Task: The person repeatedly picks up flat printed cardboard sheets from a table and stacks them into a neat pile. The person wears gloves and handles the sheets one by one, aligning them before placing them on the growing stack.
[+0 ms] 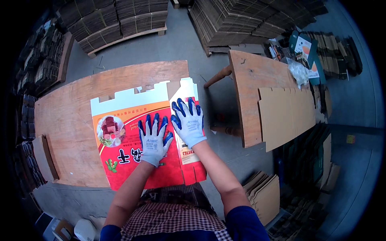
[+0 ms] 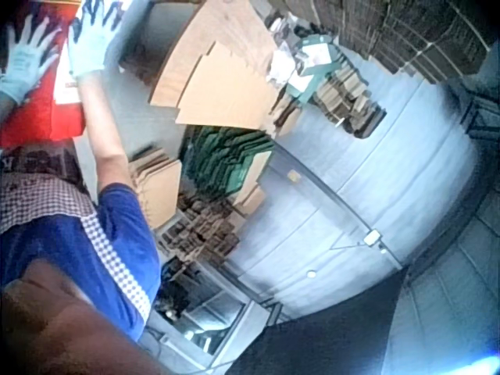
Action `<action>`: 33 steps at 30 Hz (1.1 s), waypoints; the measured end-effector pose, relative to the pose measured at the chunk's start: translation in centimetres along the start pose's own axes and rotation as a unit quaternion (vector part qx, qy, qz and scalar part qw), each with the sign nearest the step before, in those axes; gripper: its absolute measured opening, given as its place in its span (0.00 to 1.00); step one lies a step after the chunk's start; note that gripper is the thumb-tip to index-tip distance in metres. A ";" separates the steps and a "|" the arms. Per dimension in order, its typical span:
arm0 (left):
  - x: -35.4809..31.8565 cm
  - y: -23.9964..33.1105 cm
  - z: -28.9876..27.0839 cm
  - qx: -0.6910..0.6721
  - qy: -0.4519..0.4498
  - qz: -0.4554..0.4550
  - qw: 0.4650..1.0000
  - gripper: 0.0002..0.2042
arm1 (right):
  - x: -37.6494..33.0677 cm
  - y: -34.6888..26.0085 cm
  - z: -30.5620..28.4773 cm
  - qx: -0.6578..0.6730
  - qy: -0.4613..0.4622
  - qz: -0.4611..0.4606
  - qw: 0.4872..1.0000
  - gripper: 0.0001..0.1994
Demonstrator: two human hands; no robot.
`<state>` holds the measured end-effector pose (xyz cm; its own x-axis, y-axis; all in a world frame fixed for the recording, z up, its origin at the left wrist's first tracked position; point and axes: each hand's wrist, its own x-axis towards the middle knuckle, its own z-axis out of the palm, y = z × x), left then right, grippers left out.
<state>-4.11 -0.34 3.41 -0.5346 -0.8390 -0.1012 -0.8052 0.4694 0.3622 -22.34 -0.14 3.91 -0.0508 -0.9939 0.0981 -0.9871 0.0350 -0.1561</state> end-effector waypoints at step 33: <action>5.4 1.9 1.6 0.008 0.075 0.088 0.993 0.32 | -20.9 36.5 -3.2 -0.135 0.018 0.546 0.827 0.50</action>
<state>-8.94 -3.52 2.03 -0.6238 -0.7749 0.1019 -0.7075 0.6153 0.3477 -57.82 22.29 -0.74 -0.9335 -0.3511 0.0734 -0.3479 0.9360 0.0529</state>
